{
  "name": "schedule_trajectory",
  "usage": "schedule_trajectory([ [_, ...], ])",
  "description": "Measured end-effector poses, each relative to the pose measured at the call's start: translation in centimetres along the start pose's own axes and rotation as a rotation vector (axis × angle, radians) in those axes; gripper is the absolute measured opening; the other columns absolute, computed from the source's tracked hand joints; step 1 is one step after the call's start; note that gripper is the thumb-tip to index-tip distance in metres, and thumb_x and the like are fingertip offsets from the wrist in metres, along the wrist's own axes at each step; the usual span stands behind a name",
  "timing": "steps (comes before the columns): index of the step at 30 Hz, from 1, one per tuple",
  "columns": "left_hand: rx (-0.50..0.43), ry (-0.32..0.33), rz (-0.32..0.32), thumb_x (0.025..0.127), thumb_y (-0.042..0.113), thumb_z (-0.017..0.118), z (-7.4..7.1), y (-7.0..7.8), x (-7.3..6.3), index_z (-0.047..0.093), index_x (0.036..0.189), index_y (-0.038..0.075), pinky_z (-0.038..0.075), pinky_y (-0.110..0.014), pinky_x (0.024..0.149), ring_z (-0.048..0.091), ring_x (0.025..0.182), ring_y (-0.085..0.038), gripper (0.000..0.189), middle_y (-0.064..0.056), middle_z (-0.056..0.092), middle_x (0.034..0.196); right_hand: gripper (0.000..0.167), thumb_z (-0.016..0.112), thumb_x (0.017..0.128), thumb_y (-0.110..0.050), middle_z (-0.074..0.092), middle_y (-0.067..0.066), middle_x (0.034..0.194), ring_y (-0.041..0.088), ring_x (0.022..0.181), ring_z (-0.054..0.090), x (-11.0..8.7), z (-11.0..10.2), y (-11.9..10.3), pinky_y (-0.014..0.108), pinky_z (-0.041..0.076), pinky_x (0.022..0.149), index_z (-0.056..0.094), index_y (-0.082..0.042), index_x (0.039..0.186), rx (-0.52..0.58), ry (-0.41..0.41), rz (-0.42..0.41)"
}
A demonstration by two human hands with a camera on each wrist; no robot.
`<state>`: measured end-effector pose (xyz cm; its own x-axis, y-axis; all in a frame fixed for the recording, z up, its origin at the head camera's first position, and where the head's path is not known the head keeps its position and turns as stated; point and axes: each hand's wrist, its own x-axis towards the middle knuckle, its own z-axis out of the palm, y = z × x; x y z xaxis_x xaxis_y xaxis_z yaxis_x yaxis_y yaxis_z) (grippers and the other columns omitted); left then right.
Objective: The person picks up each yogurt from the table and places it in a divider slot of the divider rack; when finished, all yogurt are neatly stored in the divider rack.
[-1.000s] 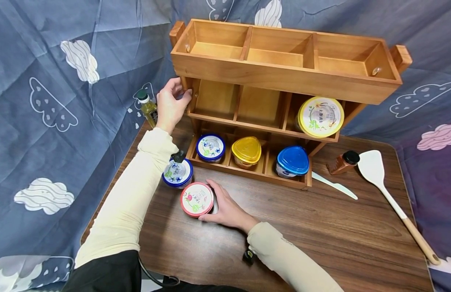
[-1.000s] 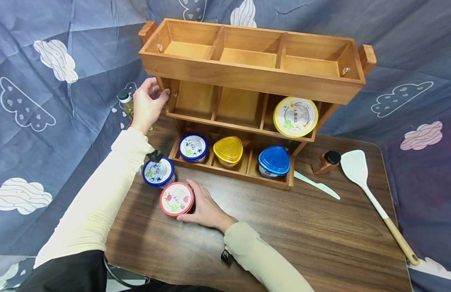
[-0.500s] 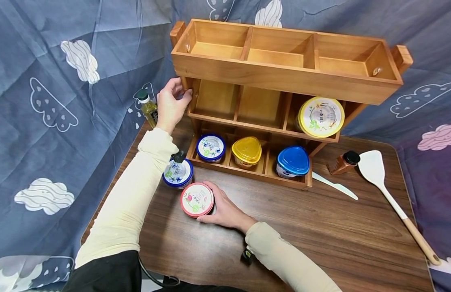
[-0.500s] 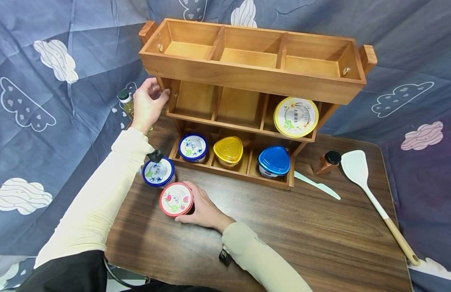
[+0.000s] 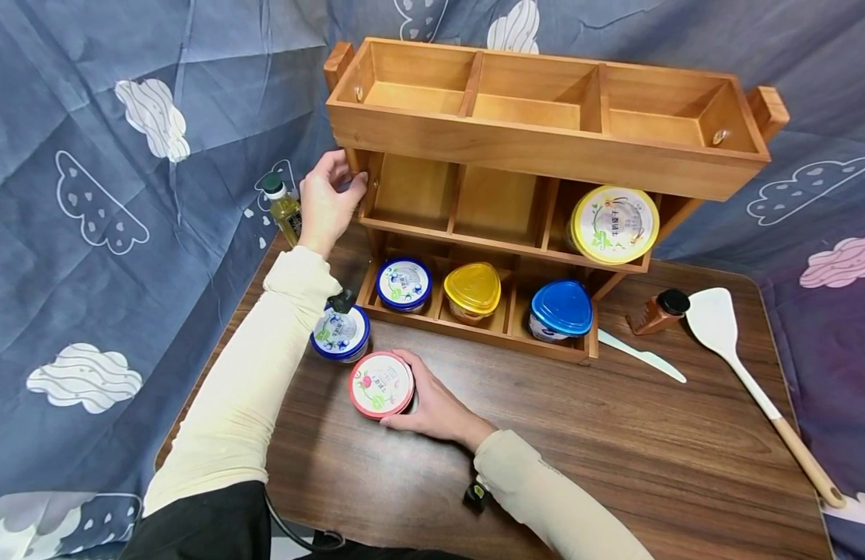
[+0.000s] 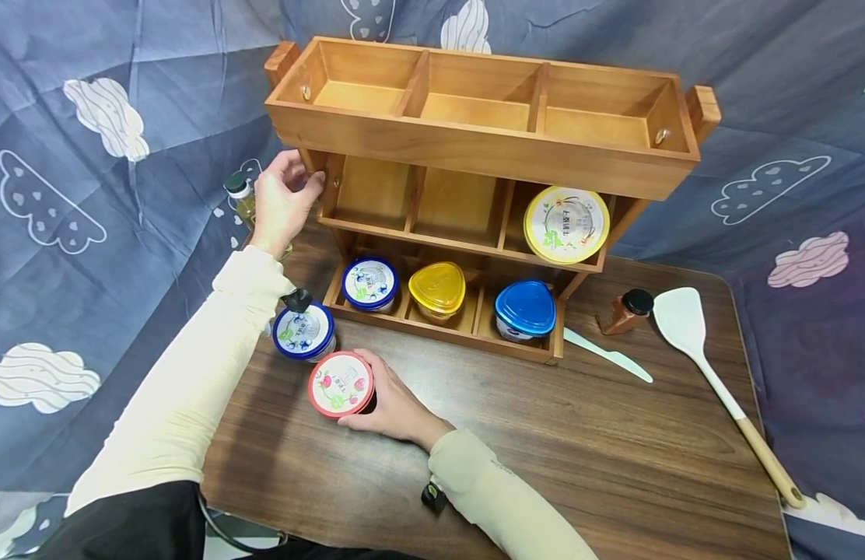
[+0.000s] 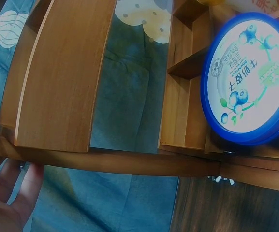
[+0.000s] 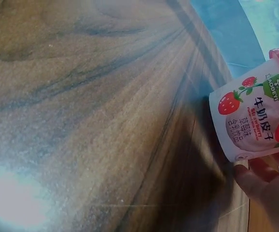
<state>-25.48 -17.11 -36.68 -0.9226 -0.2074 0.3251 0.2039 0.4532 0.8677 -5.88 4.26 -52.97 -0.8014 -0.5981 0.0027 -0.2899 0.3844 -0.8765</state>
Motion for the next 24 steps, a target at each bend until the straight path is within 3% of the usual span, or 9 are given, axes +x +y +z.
schedule_trajectory([
  [12,-0.014,0.001,-0.001,0.090,0.019,0.070,0.0,0.1,-0.1,0.064,0.124,0.010,0.050,-0.024,0.099,0.067,0.111,-0.017,0.036,-0.007,0.071,0.122,0.106,0.089,0.069,-0.038,0.043,-0.003,0.149,0.012,0.136,0.043,-1.1,-1.6,-1.9,0.042,0.035,0.115,0.023,-0.025,0.151,0.043,0.049,-0.010],
  [21,-0.009,0.002,0.007,0.089,0.019,0.070,0.0,0.1,-0.1,0.064,0.123,0.010,0.051,-0.024,0.098,0.067,0.109,-0.016,0.036,-0.007,0.072,0.120,0.106,0.089,0.071,-0.033,0.040,-0.006,0.150,0.014,0.132,0.046,-1.4,-5.1,-4.4,0.038,0.045,0.106,0.021,-0.029,0.152,0.111,0.153,-0.056],
  [24,-0.014,0.002,0.006,0.089,0.019,0.070,0.0,0.1,-0.1,0.064,0.124,0.010,0.050,-0.024,0.098,0.067,0.110,-0.017,0.036,-0.007,0.071,0.120,0.106,0.089,0.071,-0.028,0.039,-0.005,0.150,0.015,0.132,0.045,-1.3,-6.6,-5.4,0.038,0.043,0.108,0.021,-0.029,0.152,0.114,0.199,-0.082],
])
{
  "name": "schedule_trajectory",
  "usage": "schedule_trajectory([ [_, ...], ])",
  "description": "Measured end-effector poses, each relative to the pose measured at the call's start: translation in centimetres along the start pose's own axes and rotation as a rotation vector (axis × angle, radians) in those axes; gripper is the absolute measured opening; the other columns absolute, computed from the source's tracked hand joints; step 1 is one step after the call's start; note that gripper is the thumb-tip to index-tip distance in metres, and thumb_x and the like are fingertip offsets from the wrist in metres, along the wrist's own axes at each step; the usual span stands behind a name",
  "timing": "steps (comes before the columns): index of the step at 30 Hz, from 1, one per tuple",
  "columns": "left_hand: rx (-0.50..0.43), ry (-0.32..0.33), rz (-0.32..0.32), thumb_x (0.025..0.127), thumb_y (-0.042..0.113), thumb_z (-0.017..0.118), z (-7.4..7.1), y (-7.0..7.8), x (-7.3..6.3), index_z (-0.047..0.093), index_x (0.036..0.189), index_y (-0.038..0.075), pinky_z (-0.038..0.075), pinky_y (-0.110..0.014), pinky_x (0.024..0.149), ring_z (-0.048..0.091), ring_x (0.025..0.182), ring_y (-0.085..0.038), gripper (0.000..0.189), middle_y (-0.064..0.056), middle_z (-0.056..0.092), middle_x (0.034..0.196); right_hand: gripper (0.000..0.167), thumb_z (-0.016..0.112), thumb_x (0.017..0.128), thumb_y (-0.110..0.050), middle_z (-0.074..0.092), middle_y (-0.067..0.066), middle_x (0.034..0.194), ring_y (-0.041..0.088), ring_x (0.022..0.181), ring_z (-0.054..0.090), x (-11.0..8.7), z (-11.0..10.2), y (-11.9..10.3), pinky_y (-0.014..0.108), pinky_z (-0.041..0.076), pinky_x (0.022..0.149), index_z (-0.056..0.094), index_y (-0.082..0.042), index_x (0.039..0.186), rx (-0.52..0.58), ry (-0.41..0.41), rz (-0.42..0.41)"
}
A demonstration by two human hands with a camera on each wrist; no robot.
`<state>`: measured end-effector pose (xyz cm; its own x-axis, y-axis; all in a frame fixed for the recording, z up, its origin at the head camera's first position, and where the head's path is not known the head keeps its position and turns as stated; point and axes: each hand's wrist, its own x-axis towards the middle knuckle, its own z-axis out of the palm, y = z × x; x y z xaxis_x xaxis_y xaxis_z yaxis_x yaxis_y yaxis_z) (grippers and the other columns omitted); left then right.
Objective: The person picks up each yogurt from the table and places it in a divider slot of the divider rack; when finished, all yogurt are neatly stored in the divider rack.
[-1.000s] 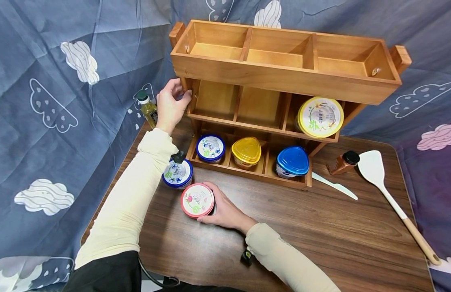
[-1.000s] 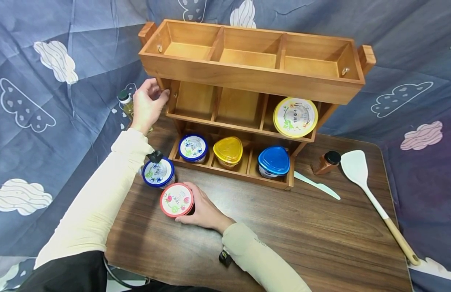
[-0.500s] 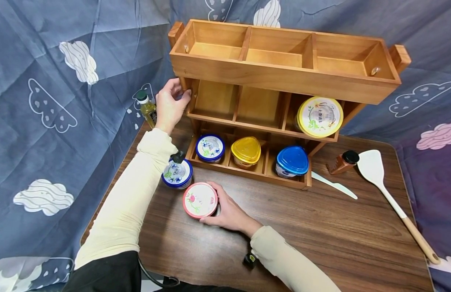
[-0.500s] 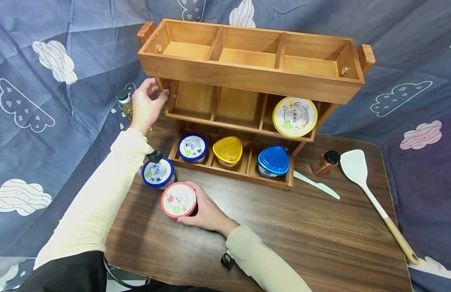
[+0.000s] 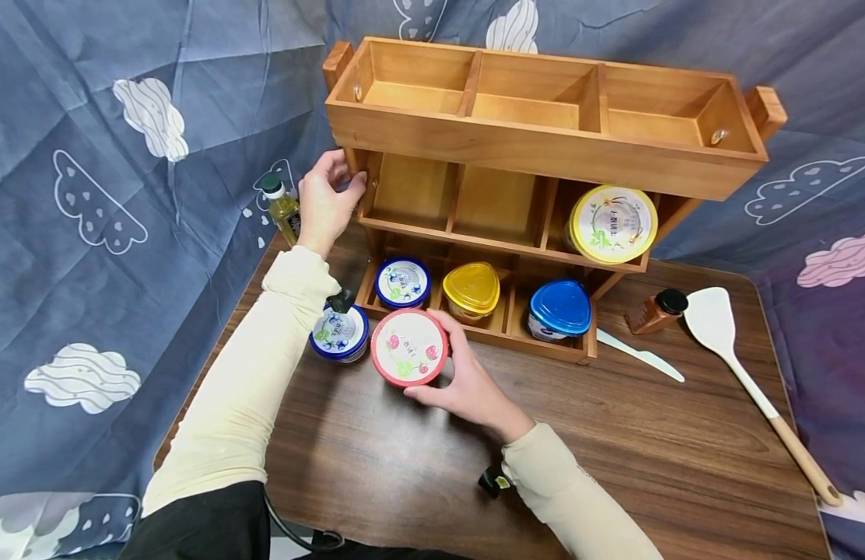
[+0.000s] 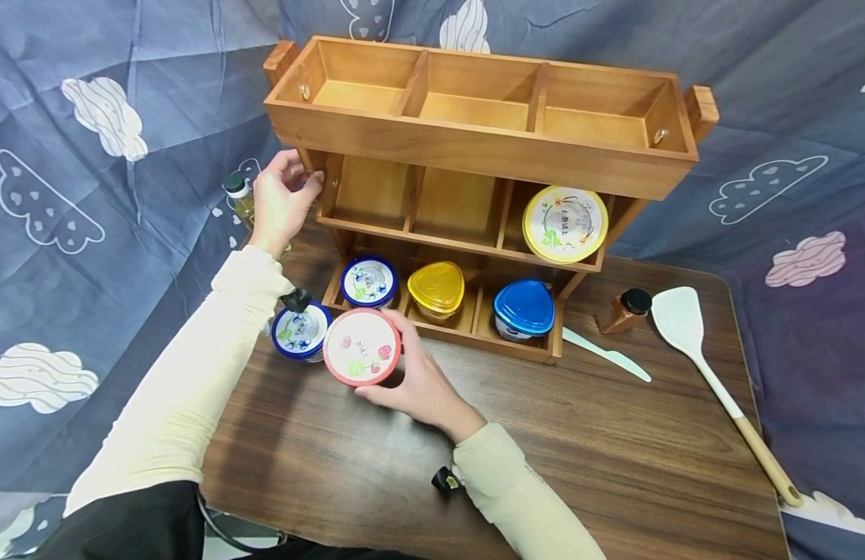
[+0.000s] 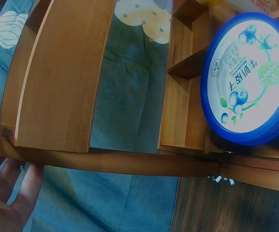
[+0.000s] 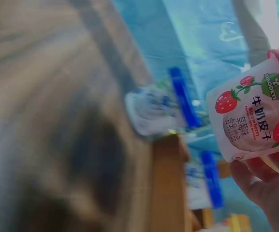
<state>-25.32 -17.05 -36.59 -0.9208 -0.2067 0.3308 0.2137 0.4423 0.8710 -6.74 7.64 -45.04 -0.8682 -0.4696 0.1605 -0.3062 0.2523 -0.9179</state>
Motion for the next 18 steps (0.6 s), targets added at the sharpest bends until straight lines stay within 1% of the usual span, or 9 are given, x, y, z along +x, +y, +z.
schedule_trajectory([
  [3,-0.005,-0.001,0.000,0.089,0.019,0.070,0.0,0.0,0.0,0.064,0.124,0.010,0.050,-0.025,0.098,0.067,0.110,-0.017,0.036,-0.007,0.071,0.121,0.109,0.090,0.070,-0.025,0.040,-0.003,0.151,0.015,0.132,0.044,0.4,-1.2,-1.0,0.041,0.039,0.111,0.020,-0.028,0.153,-0.037,0.046,-0.032],
  [6,-0.010,0.000,0.000,0.089,0.019,0.070,-0.1,0.0,-0.1,0.064,0.123,0.010,0.051,-0.025,0.098,0.067,0.109,-0.016,0.036,-0.007,0.071,0.121,0.110,0.091,0.068,-0.023,0.042,-0.001,0.150,0.016,0.132,0.043,0.8,-2.3,-1.7,0.043,0.039,0.110,0.020,-0.026,0.153,-0.074,0.081,-0.069],
  [10,0.002,0.007,0.006,0.089,0.018,0.070,0.0,0.0,0.0,0.064,0.123,0.009,0.051,-0.025,0.096,0.068,0.108,-0.016,0.035,-0.008,0.072,0.119,0.113,0.092,0.066,-0.021,0.041,0.000,0.149,0.016,0.130,0.044,1.3,-3.6,-2.5,0.035,0.044,0.105,0.020,-0.025,0.153,-0.098,0.118,-0.116],
  [14,0.006,0.009,0.006,0.089,0.018,0.070,0.1,0.0,0.0,0.064,0.122,0.009,0.052,-0.025,0.096,0.068,0.107,-0.017,0.035,-0.008,0.072,0.118,0.117,0.094,0.062,-0.016,0.039,0.003,0.151,0.019,0.131,0.043,2.0,-5.0,-3.3,0.026,0.043,0.105,0.020,-0.020,0.153,-0.125,0.174,-0.169],
  [18,0.010,0.007,0.000,0.089,0.018,0.070,0.1,0.0,0.0,0.064,0.123,0.010,0.052,-0.026,0.096,0.068,0.108,-0.017,0.035,-0.007,0.072,0.119,0.119,0.095,0.058,-0.007,0.038,0.007,0.151,0.022,0.133,0.042,2.9,-6.5,-4.4,0.025,0.040,0.108,0.022,-0.013,0.152,-0.122,0.230,-0.213],
])
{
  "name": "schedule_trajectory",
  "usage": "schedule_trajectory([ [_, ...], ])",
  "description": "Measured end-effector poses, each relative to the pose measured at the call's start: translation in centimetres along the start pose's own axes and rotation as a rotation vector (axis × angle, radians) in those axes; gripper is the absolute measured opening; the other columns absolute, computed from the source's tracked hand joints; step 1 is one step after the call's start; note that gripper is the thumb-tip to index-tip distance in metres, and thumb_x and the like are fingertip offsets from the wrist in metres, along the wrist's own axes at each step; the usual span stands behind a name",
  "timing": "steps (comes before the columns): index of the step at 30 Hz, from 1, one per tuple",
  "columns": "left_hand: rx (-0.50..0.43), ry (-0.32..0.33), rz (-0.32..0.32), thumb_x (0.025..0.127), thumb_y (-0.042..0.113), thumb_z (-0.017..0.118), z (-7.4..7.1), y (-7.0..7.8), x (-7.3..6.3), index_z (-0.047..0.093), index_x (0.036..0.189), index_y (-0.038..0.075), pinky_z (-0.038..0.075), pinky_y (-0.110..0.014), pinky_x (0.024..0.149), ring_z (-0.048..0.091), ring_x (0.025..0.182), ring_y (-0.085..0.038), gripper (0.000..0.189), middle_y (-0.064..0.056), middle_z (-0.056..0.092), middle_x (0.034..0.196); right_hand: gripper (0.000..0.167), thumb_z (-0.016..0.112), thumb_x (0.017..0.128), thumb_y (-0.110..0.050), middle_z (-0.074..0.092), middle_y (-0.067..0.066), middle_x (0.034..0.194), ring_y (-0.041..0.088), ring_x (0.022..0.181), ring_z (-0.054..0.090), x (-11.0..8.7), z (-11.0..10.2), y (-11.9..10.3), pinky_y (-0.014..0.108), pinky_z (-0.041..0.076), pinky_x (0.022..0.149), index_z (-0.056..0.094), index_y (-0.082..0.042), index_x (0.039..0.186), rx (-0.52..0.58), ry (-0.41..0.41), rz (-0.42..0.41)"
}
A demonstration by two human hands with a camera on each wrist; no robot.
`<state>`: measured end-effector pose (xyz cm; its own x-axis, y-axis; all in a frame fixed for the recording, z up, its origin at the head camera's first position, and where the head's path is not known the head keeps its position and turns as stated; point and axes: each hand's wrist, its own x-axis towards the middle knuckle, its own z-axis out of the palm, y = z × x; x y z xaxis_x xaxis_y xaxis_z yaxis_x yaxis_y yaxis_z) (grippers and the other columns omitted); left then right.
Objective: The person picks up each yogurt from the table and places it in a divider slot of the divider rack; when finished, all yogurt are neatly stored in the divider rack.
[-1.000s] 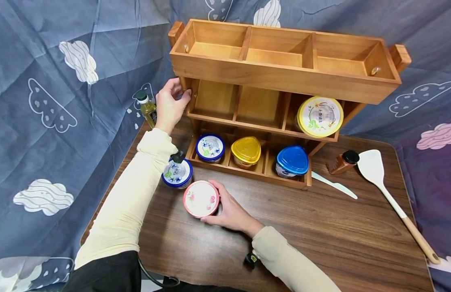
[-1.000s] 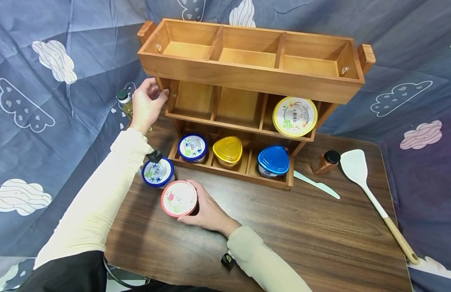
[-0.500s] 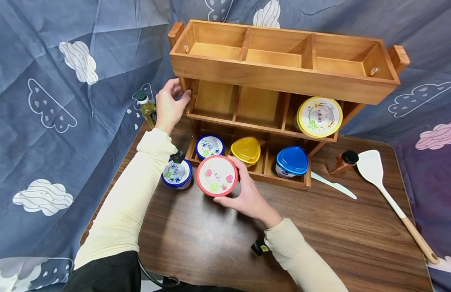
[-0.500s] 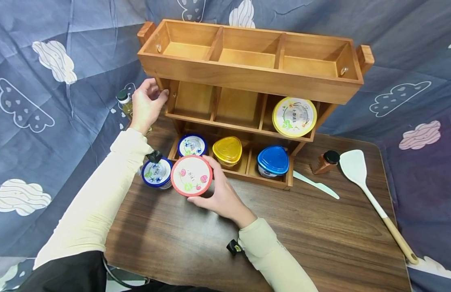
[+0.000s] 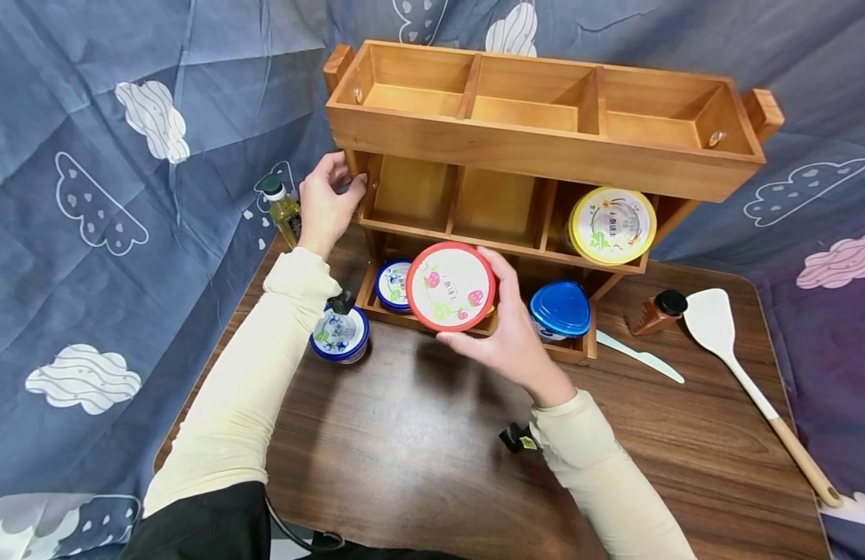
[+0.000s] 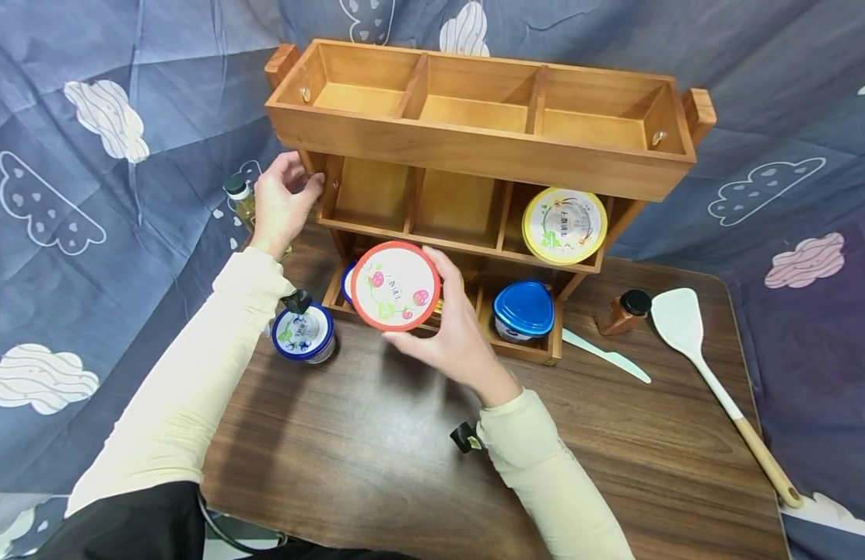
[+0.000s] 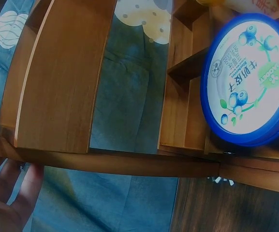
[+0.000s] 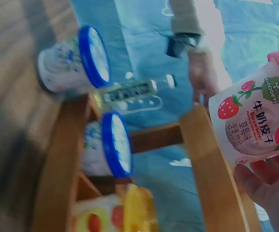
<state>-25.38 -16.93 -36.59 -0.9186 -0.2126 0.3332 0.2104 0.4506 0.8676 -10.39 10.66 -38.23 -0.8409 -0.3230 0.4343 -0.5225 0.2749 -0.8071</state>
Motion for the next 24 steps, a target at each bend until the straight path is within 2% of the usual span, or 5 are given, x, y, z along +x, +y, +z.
schedule_trajectory([
  [13,0.002,-0.004,-0.001,0.089,0.018,0.069,-0.1,0.0,-0.1,0.064,0.123,0.010,0.051,-0.026,0.097,0.068,0.109,-0.017,0.035,-0.008,0.072,0.119,0.114,0.087,0.063,0.006,0.035,0.004,0.150,0.016,0.132,0.040,3.1,-3.2,-0.4,0.023,0.039,0.110,0.019,-0.014,0.152,0.035,0.193,0.006],
  [19,-0.002,-0.004,0.000,0.089,0.019,0.070,-0.1,0.0,-0.1,0.064,0.123,0.010,0.051,-0.026,0.097,0.068,0.108,-0.017,0.035,-0.007,0.072,0.119,0.111,0.084,0.066,0.009,0.031,0.003,0.153,0.016,0.132,0.039,3.8,-3.7,0.0,0.025,0.038,0.111,0.018,-0.012,0.152,0.040,0.243,0.030],
  [24,0.001,-0.004,0.002,0.090,0.019,0.070,-0.1,0.0,-0.1,0.064,0.124,0.010,0.051,-0.025,0.098,0.068,0.108,-0.017,0.036,-0.007,0.072,0.119,0.107,0.083,0.068,0.008,0.030,0.005,0.152,0.017,0.132,0.039,4.2,-3.7,-0.7,0.026,0.038,0.112,0.017,-0.011,0.151,0.050,0.266,0.040],
])
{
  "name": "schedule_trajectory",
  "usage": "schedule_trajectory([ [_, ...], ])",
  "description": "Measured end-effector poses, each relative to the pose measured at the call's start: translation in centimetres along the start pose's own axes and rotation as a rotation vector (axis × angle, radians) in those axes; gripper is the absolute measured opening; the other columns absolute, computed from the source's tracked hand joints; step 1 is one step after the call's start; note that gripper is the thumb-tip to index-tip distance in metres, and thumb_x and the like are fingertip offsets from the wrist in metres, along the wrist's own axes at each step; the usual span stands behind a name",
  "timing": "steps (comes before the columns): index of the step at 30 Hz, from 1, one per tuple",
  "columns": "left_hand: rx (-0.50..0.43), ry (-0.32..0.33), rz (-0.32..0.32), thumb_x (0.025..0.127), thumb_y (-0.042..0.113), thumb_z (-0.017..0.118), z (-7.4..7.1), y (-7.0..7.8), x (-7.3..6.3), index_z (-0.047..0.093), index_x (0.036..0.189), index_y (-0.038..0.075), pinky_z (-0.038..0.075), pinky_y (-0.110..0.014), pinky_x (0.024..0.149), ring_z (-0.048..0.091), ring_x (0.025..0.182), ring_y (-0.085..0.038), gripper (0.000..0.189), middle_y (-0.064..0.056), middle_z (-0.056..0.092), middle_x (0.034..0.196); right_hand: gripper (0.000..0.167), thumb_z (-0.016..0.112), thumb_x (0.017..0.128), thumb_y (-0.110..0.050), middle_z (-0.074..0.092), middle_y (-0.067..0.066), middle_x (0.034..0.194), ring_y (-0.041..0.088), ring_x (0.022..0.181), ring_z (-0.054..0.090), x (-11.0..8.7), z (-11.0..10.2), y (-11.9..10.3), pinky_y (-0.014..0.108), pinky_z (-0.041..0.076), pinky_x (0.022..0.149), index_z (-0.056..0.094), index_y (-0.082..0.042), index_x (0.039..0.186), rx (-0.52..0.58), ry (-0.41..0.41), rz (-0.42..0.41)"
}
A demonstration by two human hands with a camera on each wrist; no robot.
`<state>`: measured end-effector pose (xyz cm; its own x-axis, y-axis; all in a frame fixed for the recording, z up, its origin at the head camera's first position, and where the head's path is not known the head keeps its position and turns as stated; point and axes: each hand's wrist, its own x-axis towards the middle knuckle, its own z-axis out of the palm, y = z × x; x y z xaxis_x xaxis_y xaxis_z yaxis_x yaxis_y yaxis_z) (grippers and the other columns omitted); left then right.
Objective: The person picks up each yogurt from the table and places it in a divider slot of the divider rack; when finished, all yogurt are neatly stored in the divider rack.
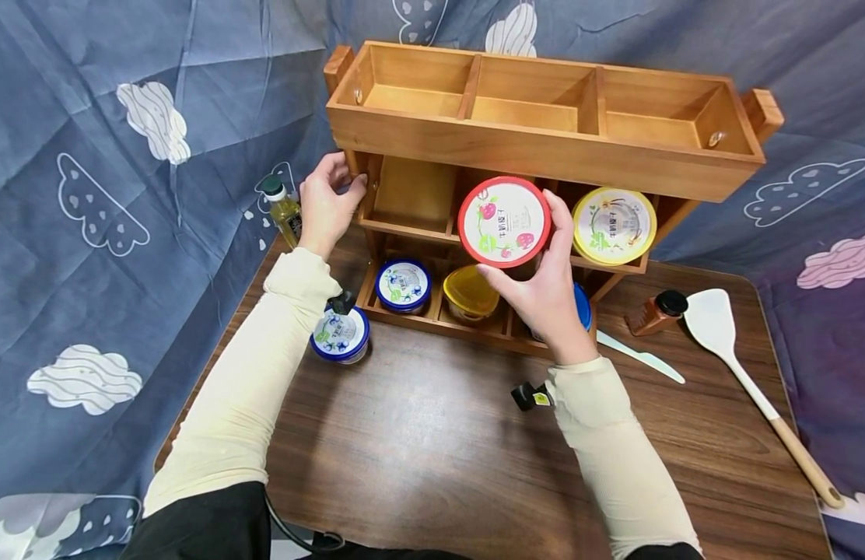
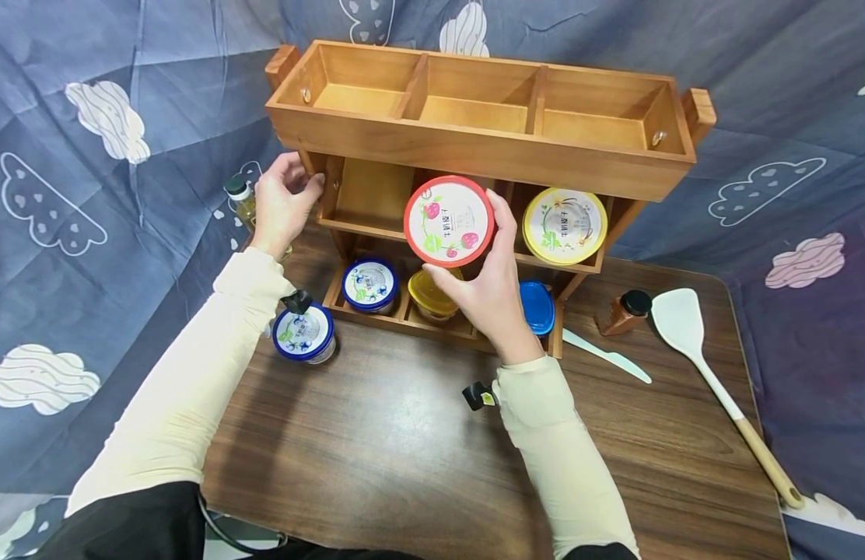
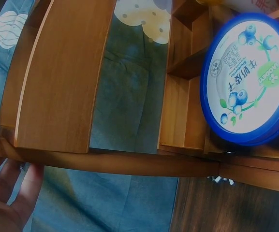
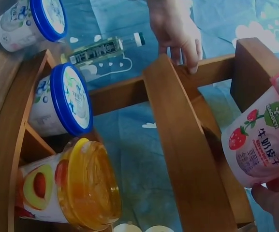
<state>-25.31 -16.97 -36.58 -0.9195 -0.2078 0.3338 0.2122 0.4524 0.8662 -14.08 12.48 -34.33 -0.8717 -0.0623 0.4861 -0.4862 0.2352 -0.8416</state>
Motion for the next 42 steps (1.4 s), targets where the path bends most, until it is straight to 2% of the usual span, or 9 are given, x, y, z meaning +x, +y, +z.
schedule_trajectory([
  [2,0.001,0.000,0.000,0.090,0.019,0.070,0.0,0.0,0.0,0.064,0.124,0.010,0.051,-0.025,0.098,0.068,0.109,-0.017,0.036,-0.007,0.072,0.120,0.107,0.082,0.069,0.007,0.031,0.007,0.151,0.017,0.132,0.038,0.2,0.1,0.2,0.026,0.037,0.112,0.017,-0.010,0.151,-0.012,0.009,0.001],
  [7,0.004,0.001,-0.006,0.090,0.019,0.070,0.0,-0.1,0.0,0.064,0.124,0.010,0.050,-0.025,0.098,0.067,0.110,-0.017,0.036,-0.007,0.072,0.120,0.110,0.086,0.068,0.002,0.029,0.006,0.153,0.014,0.133,0.037,0.9,0.2,2.5,0.025,0.036,0.113,0.015,-0.009,0.152,-0.086,0.023,-0.003],
  [13,-0.003,-0.001,-0.007,0.090,0.019,0.070,0.1,0.0,0.0,0.064,0.124,0.010,0.050,-0.025,0.099,0.067,0.110,-0.017,0.036,-0.007,0.071,0.121,0.108,0.088,0.070,-0.009,0.030,0.003,0.153,0.010,0.134,0.037,1.6,0.4,3.4,0.025,0.033,0.114,0.017,-0.010,0.152,-0.134,0.026,-0.017],
  [16,-0.010,0.000,-0.002,0.090,0.018,0.070,0.1,0.0,0.0,0.064,0.124,0.010,0.051,-0.025,0.099,0.067,0.110,-0.017,0.035,-0.007,0.071,0.120,0.107,0.088,0.071,-0.015,0.032,0.001,0.153,0.009,0.135,0.037,1.9,0.4,3.7,0.024,0.030,0.116,0.018,-0.011,0.152,-0.191,0.024,-0.008],
  [21,-0.008,0.000,0.004,0.090,0.018,0.070,0.1,0.0,0.0,0.064,0.123,0.010,0.051,-0.026,0.099,0.068,0.110,-0.017,0.035,-0.007,0.072,0.120,0.106,0.088,0.071,-0.022,0.035,0.004,0.152,0.012,0.135,0.038,2.3,0.5,4.2,0.026,0.028,0.117,0.020,-0.011,0.151,-0.256,0.025,0.003],
  [26,-0.014,-0.001,0.005,0.090,0.018,0.070,0.1,0.0,0.0,0.064,0.124,0.010,0.050,-0.026,0.099,0.067,0.111,-0.016,0.035,-0.007,0.071,0.121,0.105,0.087,0.073,-0.023,0.034,0.009,0.152,0.015,0.138,0.037,2.7,0.7,4.5,0.028,0.027,0.119,0.020,-0.009,0.152,-0.288,0.012,0.014],
  [36,-0.016,-0.003,0.002,0.090,0.019,0.070,0.0,-0.1,0.0,0.064,0.124,0.010,0.050,-0.026,0.099,0.067,0.111,-0.017,0.036,-0.007,0.071,0.122,0.109,0.086,0.074,-0.025,0.029,0.013,0.154,0.016,0.141,0.032,3.1,0.9,4.1,0.024,0.021,0.120,0.014,-0.007,0.154,-0.318,-0.017,0.088],
  [42,-0.017,-0.001,0.002,0.090,0.019,0.070,0.0,0.0,-0.1,0.064,0.124,0.010,0.050,-0.025,0.100,0.067,0.111,-0.016,0.036,-0.007,0.071,0.122,0.109,0.086,0.074,-0.025,0.026,0.014,0.154,0.019,0.142,0.028,2.8,0.8,3.8,0.026,0.020,0.121,0.013,-0.007,0.154,-0.322,0.001,0.079],
])
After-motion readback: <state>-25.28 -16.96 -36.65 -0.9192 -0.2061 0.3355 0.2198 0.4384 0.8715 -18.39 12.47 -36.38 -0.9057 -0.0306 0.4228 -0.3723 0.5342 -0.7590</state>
